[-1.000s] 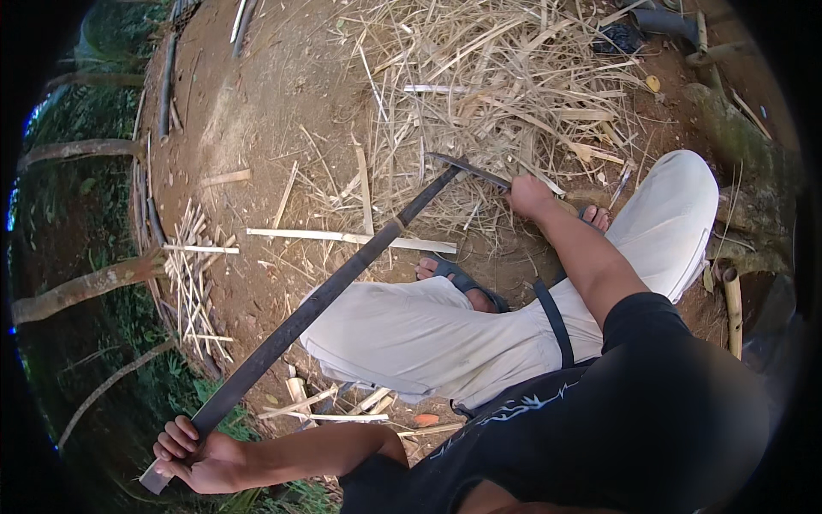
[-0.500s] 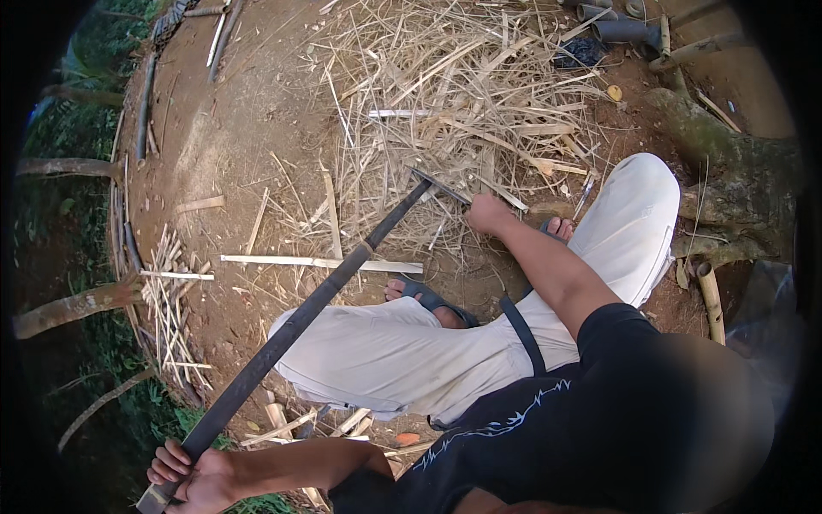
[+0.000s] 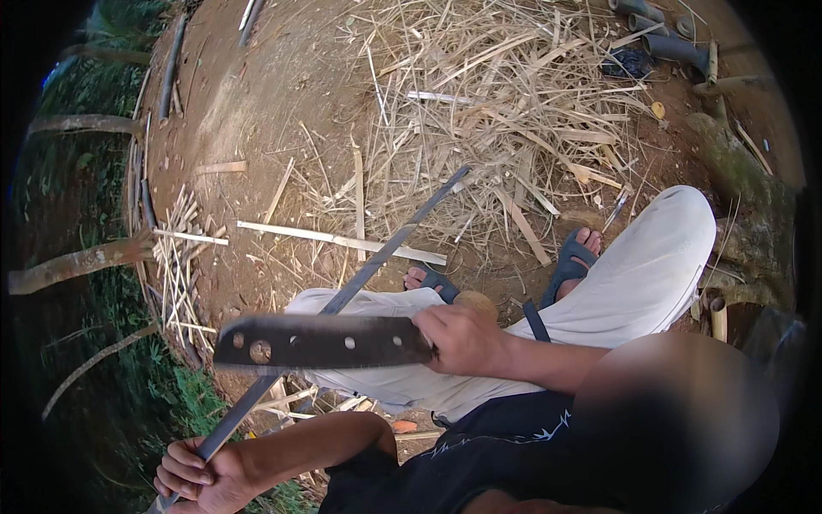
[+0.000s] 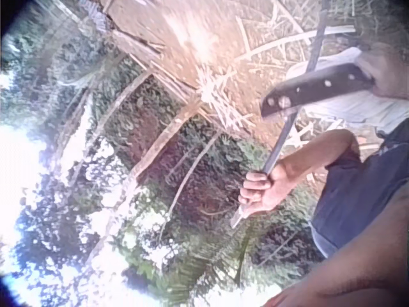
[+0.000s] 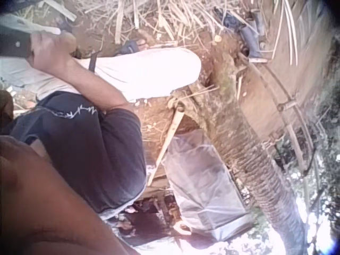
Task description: The person shaves and smooths a length of bamboo using a cleaver and a smaller knife while sitting on the ground. They turn the bamboo over to work on different sides and scrape the surface to remove outer material.
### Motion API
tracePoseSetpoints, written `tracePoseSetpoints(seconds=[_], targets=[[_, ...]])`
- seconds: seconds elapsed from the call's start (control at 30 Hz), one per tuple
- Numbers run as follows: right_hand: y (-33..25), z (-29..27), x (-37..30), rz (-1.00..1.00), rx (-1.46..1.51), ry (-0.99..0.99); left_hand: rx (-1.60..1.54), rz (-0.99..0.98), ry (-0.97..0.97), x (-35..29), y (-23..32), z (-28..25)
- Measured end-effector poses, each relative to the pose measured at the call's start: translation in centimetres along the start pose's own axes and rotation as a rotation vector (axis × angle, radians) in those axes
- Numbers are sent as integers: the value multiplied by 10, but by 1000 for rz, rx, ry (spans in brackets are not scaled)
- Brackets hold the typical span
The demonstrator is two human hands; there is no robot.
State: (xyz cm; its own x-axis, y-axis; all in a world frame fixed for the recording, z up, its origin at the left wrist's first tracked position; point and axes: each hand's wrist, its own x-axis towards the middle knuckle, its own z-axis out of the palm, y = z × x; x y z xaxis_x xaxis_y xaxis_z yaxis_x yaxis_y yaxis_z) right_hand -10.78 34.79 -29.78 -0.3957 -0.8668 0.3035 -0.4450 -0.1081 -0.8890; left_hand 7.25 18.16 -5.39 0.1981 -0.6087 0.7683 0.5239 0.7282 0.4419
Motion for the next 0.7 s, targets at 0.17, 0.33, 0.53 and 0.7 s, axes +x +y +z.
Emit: tracePoseSetpoints(seconds=[0.17, 0.33, 0.53, 0.7], targets=[[67, -6, -17, 514, -102, 5, 141, 34, 152, 0, -4, -1], [119, -14, -21, 732, -223, 16, 272, 117, 309, -5, -7, -6], [86, -7, -1, 532, -243, -88, 295, 108, 319, 1, -12, -14], [259, -30, -9, 1137, -415, -66, 316, 138, 329, 0, -16, -12]])
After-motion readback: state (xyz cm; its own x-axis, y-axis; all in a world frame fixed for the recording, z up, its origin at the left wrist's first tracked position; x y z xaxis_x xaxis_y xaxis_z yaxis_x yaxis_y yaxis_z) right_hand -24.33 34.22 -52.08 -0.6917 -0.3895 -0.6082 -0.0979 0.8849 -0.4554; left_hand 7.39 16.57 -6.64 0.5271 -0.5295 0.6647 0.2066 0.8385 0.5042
